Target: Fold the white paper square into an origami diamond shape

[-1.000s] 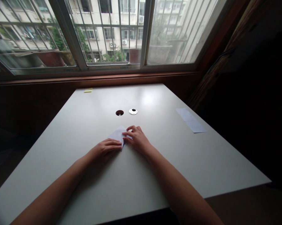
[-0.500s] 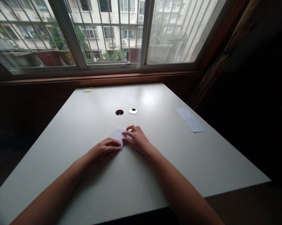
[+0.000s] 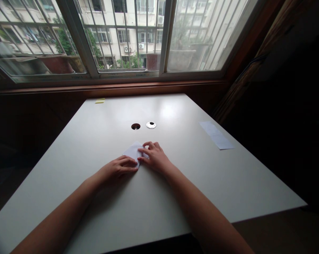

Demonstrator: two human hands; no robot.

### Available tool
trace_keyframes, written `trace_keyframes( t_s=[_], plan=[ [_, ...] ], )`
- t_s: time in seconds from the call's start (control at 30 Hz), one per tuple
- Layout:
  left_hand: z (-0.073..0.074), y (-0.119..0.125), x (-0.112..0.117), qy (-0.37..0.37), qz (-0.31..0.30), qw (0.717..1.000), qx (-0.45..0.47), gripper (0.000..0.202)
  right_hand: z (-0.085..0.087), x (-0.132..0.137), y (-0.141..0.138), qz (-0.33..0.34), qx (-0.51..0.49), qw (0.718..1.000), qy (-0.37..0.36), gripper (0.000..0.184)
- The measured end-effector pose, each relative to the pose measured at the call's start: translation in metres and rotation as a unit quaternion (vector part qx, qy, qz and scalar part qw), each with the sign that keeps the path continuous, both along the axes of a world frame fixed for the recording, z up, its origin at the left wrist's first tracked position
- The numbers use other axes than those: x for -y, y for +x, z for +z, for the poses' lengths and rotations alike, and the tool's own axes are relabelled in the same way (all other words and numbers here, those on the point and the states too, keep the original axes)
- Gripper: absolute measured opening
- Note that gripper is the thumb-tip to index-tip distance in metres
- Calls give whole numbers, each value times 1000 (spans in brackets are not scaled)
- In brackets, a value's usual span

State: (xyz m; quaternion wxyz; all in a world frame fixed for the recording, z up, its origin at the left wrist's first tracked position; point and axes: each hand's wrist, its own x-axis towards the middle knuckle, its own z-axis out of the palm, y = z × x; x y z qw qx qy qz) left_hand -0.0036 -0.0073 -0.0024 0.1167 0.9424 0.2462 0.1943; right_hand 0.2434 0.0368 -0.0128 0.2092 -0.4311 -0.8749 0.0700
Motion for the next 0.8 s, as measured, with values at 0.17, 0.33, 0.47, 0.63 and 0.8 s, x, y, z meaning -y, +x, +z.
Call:
trace_keyframes(
  t_s=[0.17,0.33,0.47,0.63,0.8],
  plan=[
    [3,1,2,-5,6,1000,0,32,2,1,-1,1,8,1000,8,39],
    [5,2,5,1,9,1000,-15,34,2,2,-2,-2,11,1000,8,39],
    [4,2,5,3,14,1000,-12,37,1,2,-2,-4,11,1000,8,39],
    [2,1,2,11,5,1000,-24,44,0,2,-2,-6,11,1000,10,39],
    [-2,0,-1,17,4,999,-40,44,1,1,-2,-7,11,1000,4,41]
  ],
)
